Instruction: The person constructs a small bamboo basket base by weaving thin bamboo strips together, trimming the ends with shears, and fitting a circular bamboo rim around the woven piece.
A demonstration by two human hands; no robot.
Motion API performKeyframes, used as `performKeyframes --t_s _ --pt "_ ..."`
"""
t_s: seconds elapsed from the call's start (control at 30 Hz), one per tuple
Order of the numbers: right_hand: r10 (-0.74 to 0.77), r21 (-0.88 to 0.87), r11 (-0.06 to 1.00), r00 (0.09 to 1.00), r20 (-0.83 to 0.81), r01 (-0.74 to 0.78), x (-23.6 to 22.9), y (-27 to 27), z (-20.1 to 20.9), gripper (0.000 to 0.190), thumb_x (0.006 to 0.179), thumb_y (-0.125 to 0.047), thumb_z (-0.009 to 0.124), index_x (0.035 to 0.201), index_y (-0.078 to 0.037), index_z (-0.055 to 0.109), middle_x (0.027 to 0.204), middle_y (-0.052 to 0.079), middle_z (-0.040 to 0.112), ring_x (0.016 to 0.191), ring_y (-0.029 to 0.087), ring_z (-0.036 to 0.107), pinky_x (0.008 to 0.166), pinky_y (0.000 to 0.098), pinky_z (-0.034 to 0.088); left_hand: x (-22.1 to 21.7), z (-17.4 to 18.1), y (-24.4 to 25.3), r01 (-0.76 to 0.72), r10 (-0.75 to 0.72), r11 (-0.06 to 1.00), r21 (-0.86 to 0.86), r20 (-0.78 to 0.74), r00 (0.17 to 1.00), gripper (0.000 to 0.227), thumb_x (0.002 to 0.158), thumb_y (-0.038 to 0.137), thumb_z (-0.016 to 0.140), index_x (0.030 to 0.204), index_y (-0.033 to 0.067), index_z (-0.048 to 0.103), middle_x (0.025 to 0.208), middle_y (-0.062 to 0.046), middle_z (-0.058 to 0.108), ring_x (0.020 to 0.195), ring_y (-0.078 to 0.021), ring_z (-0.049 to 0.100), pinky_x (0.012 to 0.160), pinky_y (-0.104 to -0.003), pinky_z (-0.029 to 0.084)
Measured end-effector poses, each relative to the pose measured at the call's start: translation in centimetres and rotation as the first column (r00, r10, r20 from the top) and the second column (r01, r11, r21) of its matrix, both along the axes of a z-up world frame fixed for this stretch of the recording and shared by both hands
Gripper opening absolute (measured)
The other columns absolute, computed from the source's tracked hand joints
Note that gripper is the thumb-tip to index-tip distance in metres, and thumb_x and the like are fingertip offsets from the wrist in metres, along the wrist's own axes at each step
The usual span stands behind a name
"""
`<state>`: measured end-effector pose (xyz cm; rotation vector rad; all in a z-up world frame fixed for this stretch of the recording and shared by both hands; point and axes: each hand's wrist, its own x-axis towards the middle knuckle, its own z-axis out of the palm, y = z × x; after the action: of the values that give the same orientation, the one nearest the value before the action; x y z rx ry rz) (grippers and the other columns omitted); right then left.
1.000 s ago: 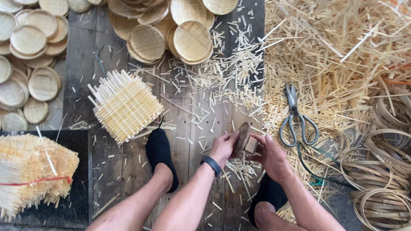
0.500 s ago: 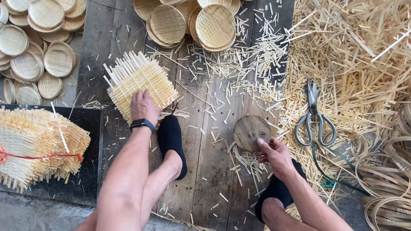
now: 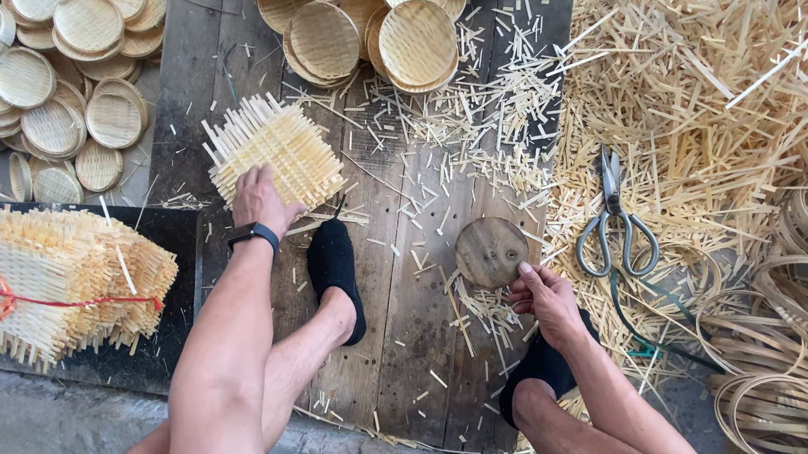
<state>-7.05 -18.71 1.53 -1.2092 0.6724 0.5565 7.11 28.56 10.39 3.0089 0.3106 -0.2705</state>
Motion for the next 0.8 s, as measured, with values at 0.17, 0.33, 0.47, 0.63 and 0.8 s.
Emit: performKeyframes --t_s 0.17,0.33,0.47,0.63,0.8 --pt "0.026 0.001 1.000 1.000 -0.011 -0.026 -0.5 -0.4 0.2 0.035 0.098 -0.038 0.068 0.103 -0.003 0.066 0.081 0.004 0.067 0.067 0.012 0.063 0.057 0.0263 0.051 -0.8 -3.2 1.7 0.007 -0.007 1.000 -0.020 -0.044 0.999 0.072 0.073 0.028 0.088 0.135 0.0030 0.061 0.133 -0.022 0.061 0.121 -0.0363 0.058 0.106 -0.042 0.047" --pt "0.035 -0.009 0.999 0.999 -0.038 -0.035 -0.7 -0.5 0.7 0.033 0.097 -0.038 0.067 0.102 -0.005 0.065 0.081 0.003 0.067 0.067 0.012 0.063 0.058 0.0255 0.051 -0.6 -4.1 3.5 0.085 -0.079 0.987 -0.137 0.048 0.996 0.033 0.086 0.018 0.073 0.117 0.0097 0.074 0.116 -0.017 0.071 0.092 -0.0331 0.070 0.087 -0.044 0.056" --pt "0.023 0.006 1.000 0.999 -0.028 -0.023 -0.7 -0.4 0.3 0.033 0.096 -0.037 0.068 0.103 -0.004 0.064 0.081 0.004 0.067 0.067 0.013 0.063 0.057 0.0261 0.051 0.1 -1.0 4.1 -0.017 0.027 0.998 -0.053 0.182 0.983 0.020 0.105 0.013 0.058 0.098 0.0088 0.076 0.089 -0.012 0.076 0.077 -0.0242 0.072 0.072 -0.040 0.061" --pt "-0.100 -0.151 0.982 0.990 0.101 0.114 -0.4 0.0 -0.6 0.033 0.099 -0.034 0.066 0.111 -0.004 0.065 0.082 0.002 0.065 0.067 0.010 0.060 0.057 0.0237 0.048 3.0 6.2 0.8 0.312 -0.307 0.942 0.124 0.695 0.650 0.017 0.102 0.000 0.066 0.117 0.0050 0.072 0.098 -0.013 0.075 0.088 -0.0252 0.074 0.074 -0.035 0.062" --pt "-0.218 0.012 0.976 0.956 0.194 0.220 0.9 -1.3 2.9 0.042 0.101 -0.041 0.059 0.112 -0.002 0.070 0.079 0.000 0.062 0.066 0.009 0.056 0.055 0.0226 0.043 -0.9 7.3 -12.8 0.785 -0.757 0.553 0.280 0.563 0.332 0.006 0.088 0.003 0.070 0.092 0.0056 0.073 0.094 -0.009 0.074 0.089 -0.0213 0.072 0.079 -0.033 0.063"
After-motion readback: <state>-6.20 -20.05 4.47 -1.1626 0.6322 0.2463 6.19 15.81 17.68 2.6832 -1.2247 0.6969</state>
